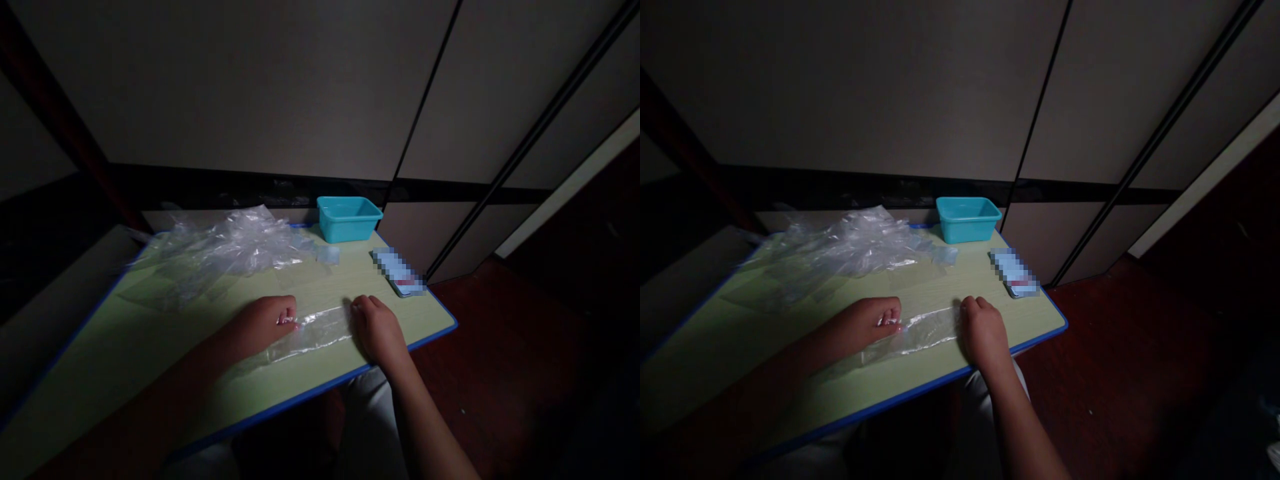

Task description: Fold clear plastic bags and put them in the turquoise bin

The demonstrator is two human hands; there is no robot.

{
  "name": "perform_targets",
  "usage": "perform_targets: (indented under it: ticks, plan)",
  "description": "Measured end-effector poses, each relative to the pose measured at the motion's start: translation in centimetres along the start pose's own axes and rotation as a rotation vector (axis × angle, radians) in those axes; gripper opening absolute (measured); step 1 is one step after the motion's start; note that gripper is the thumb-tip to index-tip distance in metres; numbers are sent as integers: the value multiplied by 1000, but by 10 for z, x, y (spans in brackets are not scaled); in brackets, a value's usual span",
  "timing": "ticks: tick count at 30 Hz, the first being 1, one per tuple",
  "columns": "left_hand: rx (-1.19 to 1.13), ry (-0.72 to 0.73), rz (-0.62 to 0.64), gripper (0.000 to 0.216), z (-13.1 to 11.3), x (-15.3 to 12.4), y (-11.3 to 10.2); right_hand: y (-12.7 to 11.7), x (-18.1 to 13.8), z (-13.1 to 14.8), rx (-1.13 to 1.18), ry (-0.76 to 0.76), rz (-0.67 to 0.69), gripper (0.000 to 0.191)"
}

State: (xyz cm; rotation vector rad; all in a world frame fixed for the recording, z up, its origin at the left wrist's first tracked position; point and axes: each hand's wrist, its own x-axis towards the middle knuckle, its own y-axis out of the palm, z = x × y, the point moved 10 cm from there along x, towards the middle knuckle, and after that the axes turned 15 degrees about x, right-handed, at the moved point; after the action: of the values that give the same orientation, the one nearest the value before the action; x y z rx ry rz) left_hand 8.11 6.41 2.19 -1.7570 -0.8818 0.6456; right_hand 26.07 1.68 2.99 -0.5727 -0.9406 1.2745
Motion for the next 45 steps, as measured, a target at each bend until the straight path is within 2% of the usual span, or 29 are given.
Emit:
perform_targets:
  ticks: [3, 5, 7, 10, 14, 21, 26, 29, 31, 33, 37, 39, 43, 45]
  plan:
    - [69, 78, -218, 12, -11, -4, -28, -1, 0, 1, -4, 0, -1, 18]
    - [94, 212, -285, 18, -28, -10, -39, -1, 0, 1, -16, 7, 3, 17]
    - [108, 351, -217, 25, -43, -14, -33, 0, 0, 1, -24, 11, 9, 17]
    - [135, 457, -28, 31, -53, -16, -8, -1, -1, 2, -17, 12, 11, 18]
    - [123, 500, 73, 34, -54, -14, 14, -1, -1, 3, -6, 11, 9, 23]
    - [140, 438, 192, 46, -41, -9, 29, -5, -2, -7, 69, 55, -27, 25]
    - [144, 429, 213, 49, -39, -8, 32, -11, -1, -18, 138, 100, -56, 24]
    - [134, 418, 196, 49, -39, -8, 33, -29, -11, -21, 101, 110, -172, 26]
    - [139, 410, 160, 49, -38, -9, 32, -43, -23, -15, 121, 70, -259, 32]
    - [154, 415, 116, 50, -37, -11, 31, -45, -35, -3, 189, -14, -249, 40]
    - [183, 397, 14, 59, -34, -15, 30, -1, -56, 44, 256, -322, 69, 67]
    - [171, 360, -53, 62, -32, -16, 27, 24, -65, 56, 282, -397, 160, 72]
    - [155, 306, -92, 62, -29, -15, 25, 66, -75, 56, 229, -393, 294, 68]
    - [177, 290, -99, 62, -27, -15, 22, 67, -75, 51, 240, -375, 281, 68]
